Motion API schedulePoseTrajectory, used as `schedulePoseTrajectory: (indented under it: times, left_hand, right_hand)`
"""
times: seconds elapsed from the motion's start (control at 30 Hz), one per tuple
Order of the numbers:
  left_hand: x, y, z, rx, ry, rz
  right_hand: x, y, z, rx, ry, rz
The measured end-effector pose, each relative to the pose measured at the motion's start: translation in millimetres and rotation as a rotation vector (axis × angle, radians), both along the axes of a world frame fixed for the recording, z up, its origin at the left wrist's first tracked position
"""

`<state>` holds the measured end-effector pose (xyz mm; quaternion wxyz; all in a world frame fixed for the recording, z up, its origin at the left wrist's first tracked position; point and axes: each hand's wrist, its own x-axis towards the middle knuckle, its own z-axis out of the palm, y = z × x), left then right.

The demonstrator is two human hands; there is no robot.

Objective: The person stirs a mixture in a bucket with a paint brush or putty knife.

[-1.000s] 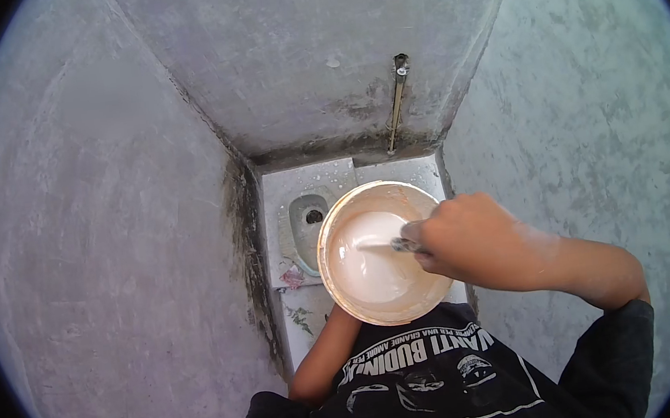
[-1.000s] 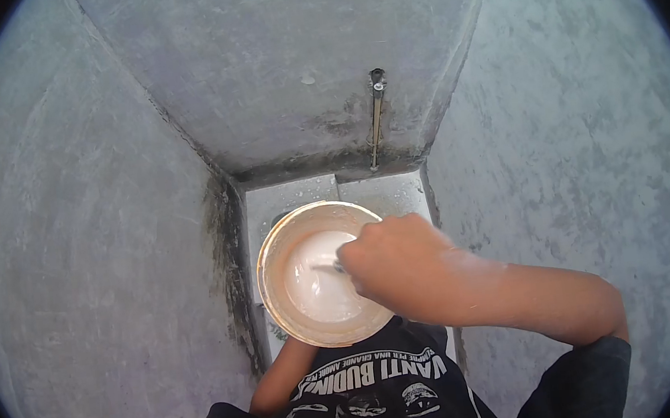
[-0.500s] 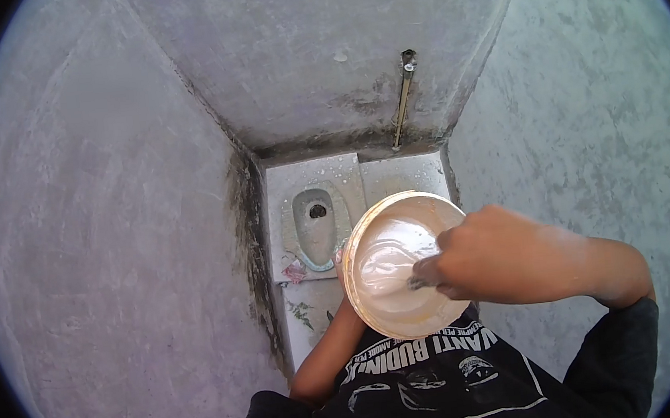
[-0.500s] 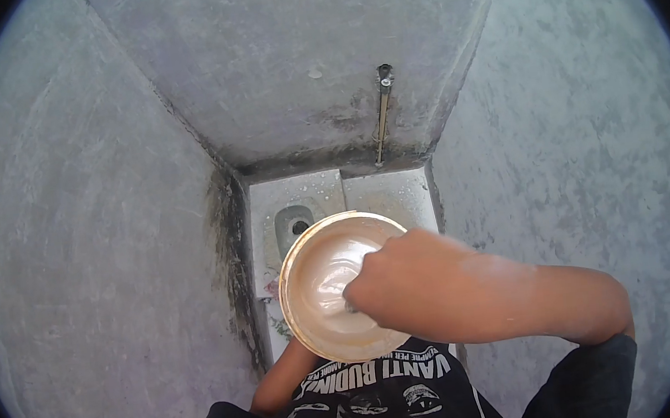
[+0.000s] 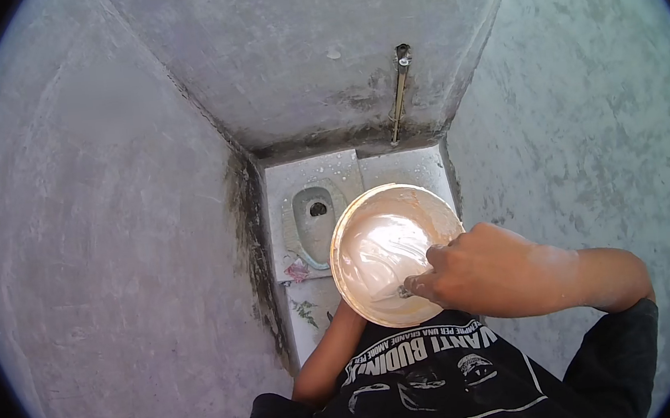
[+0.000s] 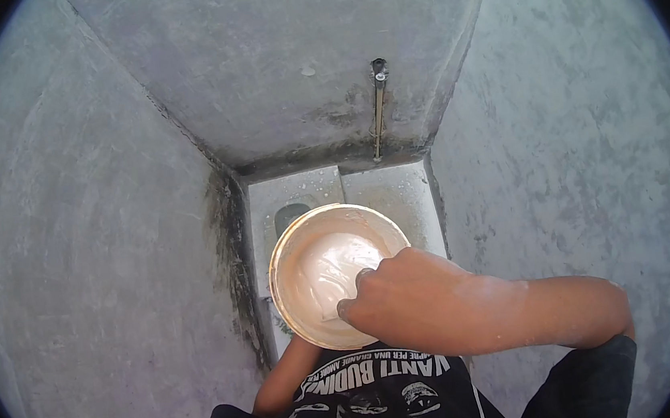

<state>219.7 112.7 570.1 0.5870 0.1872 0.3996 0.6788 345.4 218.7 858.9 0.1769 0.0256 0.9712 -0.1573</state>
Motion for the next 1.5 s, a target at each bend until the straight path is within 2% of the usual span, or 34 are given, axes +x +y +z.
schedulePoseTrajectory:
  times: [0.13, 0.2, 0.23, 0.33, 0.4, 0.53, 0.63, 0.7, 0.77, 0.83, 0.97, 1.03, 1.13, 1.27, 1.33, 1.5]
  left_hand:
    - [-7.1, 14.5, 9.3, -0.006, 0.091, -0.002]
    - [-2.2, 1.4, 13.0, -0.004, 0.141, -0.004]
    - [-3.4, 2.1, 12.4, -0.004, 0.166, -0.004]
    - [-5.4, 4.8, 15.6, -0.012, 0.135, -0.008]
    - [-4.3, 4.0, 17.4, -0.027, 0.096, -0.005]
    - [-5.4, 2.8, 22.3, -0.055, 0.026, -0.007]
    - [-6.6, 2.0, 27.6, -0.074, -0.019, -0.011]
    - [-7.9, 2.6, 31.8, -0.084, -0.046, -0.017]
    - [-10.4, 3.0, 36.2, -0.096, -0.071, -0.025]
    - [-10.3, 8.1, 35.2, -0.092, -0.092, -0.023]
    - [-10.0, 3.8, 29.8, -0.075, -0.173, -0.027]
    - [-12.2, -2.0, 27.5, -0.066, -0.211, -0.022]
    - [-15.2, -8.2, 25.8, -0.043, -0.268, -0.01]
    - [-15.1, 13.7, 27.7, -0.001, -0.35, -0.001]
    - [-15.1, 16.1, 26.5, 0.014, -0.391, -0.001]
    - [-12.0, 14.3, 21.6, 0.048, -0.488, -0.009]
  right_hand:
    - [-6.6, 0.3, -1.6, 0.08, 0.008, -0.031]
    - [-9.1, 0.3, -19.8, 0.203, 0.132, -0.206]
    - [-9.3, -0.7, -25.4, 0.204, 0.135, -0.209]
    - [-6.5, -7.3, -31.5, 0.164, 0.055, -0.174]
    - [1.1, -12.8, -20.2, -0.001, 0.097, -0.224]
    - [2.7, -5.1, 9.4, -0.032, 0.014, -0.171]
    - [-1.5, 0.8, 7.2, 0.081, -0.057, -0.185]
    - [-5.5, 1.8, -12.2, 0.249, 0.073, -0.254]
    - [-6.3, 0.6, -27.3, 0.252, 0.1, -0.272]
    - [-7.5, -0.9, -33.2, 0.09, 0.021, -0.364]
    - [-1.8, 4.4, -44.0, -0.106, 0.075, -0.4]
    - [2.1, 9.7, -38.5, -0.328, 0.199, -0.472]
    - [9.3, 15.2, 9.3, -0.411, 0.163, -0.607]
    - [31.0, 9.1, 37.5, -0.344, 0.345, -0.722]
    - [37.9, 5.4, 46.1, -0.286, 0.562, -0.727]
    - [48.0, -5.5, 67.1, -0.269, 0.671, -0.738]
